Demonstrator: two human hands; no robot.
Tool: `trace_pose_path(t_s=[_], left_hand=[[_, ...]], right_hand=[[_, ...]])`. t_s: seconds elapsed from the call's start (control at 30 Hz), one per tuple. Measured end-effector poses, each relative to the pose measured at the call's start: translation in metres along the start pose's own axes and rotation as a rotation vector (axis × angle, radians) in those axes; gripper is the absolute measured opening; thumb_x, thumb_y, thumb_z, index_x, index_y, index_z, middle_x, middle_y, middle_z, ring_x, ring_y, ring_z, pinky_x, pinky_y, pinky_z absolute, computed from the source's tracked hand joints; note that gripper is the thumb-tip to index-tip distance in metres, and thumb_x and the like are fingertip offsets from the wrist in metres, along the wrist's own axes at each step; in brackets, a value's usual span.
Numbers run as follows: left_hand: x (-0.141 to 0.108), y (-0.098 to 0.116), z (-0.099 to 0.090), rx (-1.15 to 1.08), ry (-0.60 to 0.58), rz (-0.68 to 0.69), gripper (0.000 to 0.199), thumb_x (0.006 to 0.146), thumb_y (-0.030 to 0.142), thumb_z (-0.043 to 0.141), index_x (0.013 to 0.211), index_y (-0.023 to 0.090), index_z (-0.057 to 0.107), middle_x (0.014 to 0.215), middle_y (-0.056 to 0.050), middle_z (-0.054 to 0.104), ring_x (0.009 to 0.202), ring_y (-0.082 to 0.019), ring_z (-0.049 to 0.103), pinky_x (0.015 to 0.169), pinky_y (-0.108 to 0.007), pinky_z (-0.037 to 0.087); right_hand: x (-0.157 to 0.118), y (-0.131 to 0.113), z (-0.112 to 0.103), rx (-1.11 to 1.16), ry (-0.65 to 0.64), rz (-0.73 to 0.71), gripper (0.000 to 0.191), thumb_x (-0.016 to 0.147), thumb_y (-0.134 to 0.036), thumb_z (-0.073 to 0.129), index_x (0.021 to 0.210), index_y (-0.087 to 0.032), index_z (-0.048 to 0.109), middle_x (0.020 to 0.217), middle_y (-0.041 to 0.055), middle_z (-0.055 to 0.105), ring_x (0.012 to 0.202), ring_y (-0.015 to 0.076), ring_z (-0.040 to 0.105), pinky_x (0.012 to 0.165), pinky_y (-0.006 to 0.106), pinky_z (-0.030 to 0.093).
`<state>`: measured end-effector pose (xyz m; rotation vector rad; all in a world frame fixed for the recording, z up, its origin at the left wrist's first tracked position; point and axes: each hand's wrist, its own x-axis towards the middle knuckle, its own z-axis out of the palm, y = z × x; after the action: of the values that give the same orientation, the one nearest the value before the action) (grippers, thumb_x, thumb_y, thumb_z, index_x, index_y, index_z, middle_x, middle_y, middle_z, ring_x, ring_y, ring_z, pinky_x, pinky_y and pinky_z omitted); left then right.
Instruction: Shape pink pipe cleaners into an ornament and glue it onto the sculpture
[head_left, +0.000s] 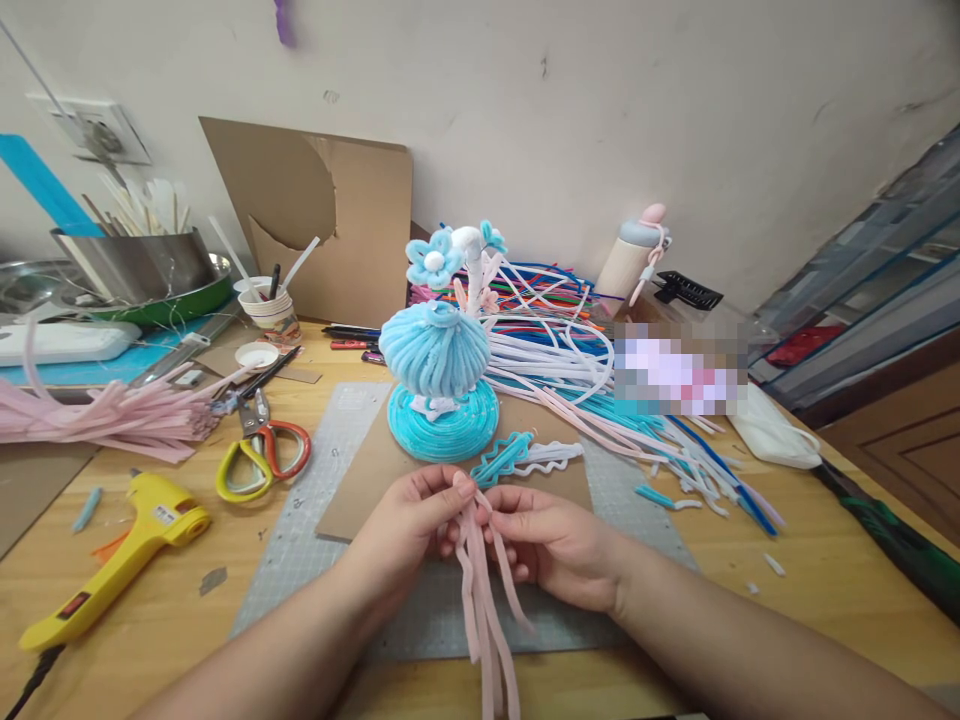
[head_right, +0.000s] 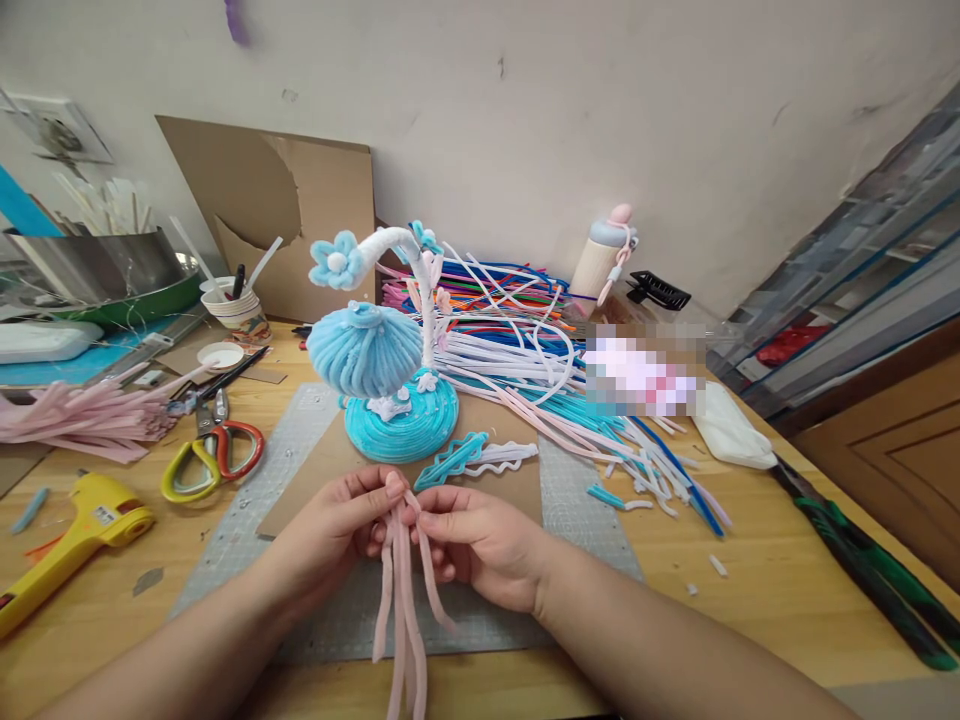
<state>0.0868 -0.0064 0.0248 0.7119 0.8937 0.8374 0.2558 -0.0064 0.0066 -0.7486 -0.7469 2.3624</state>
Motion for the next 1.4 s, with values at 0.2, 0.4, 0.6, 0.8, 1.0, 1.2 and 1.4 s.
trace_pose_path(t_s=[0.2, 0.4, 0.6, 0.8, 1.0, 1.2, 1.4], left_hand=[[0.0001, 0.0006, 0.0011, -0.017, 0.039, -0.016, 0.025, 0.068, 0.032, 0.071, 0.068, 0.014, 0.054, 0.057, 0.001, 0.058, 0.042, -0.004, 0.042, 0.043, -0.015, 0.030], [-0.0001, 0.0002, 0.0020, 0.012, 0.050, -0.029, 0.025, 0.070, 0.033, 0.069, 0.068, 0.014, 0.054, 0.051, 0.003, 0.054, 0.041, -0.003, 0.038, 0.042, -0.015, 0.027], [0.0000, -0.0002, 0.0019, -0.003, 0.049, -0.017, 0.025, 0.069, 0.033, 0.071, 0.069, 0.015, 0.054, 0.053, 0.002, 0.056, 0.041, -0.004, 0.040, 0.042, -0.015, 0.028], [0.0009, -0.0015, 0.0012, 0.015, 0.047, -0.005, 0.024, 0.070, 0.033, 0.069, 0.068, 0.014, 0.055, 0.051, 0.002, 0.056, 0.040, -0.004, 0.041, 0.041, -0.016, 0.026], [-0.0006, -0.0004, 0.0019, -0.008, 0.035, -0.008, 0.023, 0.070, 0.032, 0.070, 0.068, 0.014, 0.056, 0.062, -0.001, 0.064, 0.043, -0.004, 0.044, 0.043, -0.016, 0.028], [0.0000, 0.0001, 0.0013, -0.057, 0.038, -0.019, 0.024, 0.068, 0.032, 0.071, 0.069, 0.014, 0.055, 0.055, 0.001, 0.060, 0.040, -0.003, 0.042, 0.042, -0.015, 0.029], [-0.0007, -0.0018, 0.0007, -0.062, 0.011, -0.024, 0.022, 0.070, 0.031, 0.070, 0.069, 0.014, 0.056, 0.055, 0.000, 0.059, 0.040, -0.003, 0.041, 0.042, -0.015, 0.030]], right_hand=[[-0.0005, -0.0008, 0.0029, -0.035, 0.004, 0.008, 0.021, 0.073, -0.025, 0.069, 0.088, -0.013, 0.061, 0.081, 0.0053, 0.062, 0.055, 0.0066, 0.043, 0.050, 0.020, 0.026], [0.0015, -0.0013, 0.0013, 0.031, 0.032, -0.048, 0.012, 0.070, -0.016, 0.066, 0.074, -0.015, 0.055, 0.072, 0.0025, 0.062, 0.054, 0.0074, 0.046, 0.050, 0.020, 0.027], [0.0010, -0.0011, 0.0043, -0.044, 0.053, -0.006, 0.019, 0.077, -0.030, 0.060, 0.085, -0.013, 0.061, 0.085, 0.0085, 0.066, 0.064, 0.0119, 0.055, 0.048, 0.020, 0.028], [-0.0010, 0.0002, 0.0059, -0.136, 0.081, -0.047, 0.017, 0.073, -0.025, 0.067, 0.083, -0.013, 0.062, 0.078, 0.0045, 0.064, 0.063, 0.0105, 0.054, 0.055, 0.021, 0.035], [0.0000, 0.0006, 0.0030, -0.056, 0.040, -0.052, 0.017, 0.073, -0.023, 0.069, 0.084, -0.013, 0.061, 0.078, 0.0042, 0.063, 0.061, 0.0089, 0.053, 0.054, 0.020, 0.034], [-0.0004, -0.0002, 0.0041, -0.019, 0.053, -0.046, 0.019, 0.072, -0.026, 0.071, 0.079, -0.014, 0.058, 0.073, 0.0025, 0.064, 0.059, 0.0097, 0.055, 0.050, 0.020, 0.031], [-0.0004, -0.0004, 0.0041, -0.016, 0.050, -0.081, 0.020, 0.071, -0.026, 0.072, 0.078, -0.014, 0.057, 0.080, 0.0061, 0.068, 0.062, 0.0107, 0.058, 0.053, 0.020, 0.033]])
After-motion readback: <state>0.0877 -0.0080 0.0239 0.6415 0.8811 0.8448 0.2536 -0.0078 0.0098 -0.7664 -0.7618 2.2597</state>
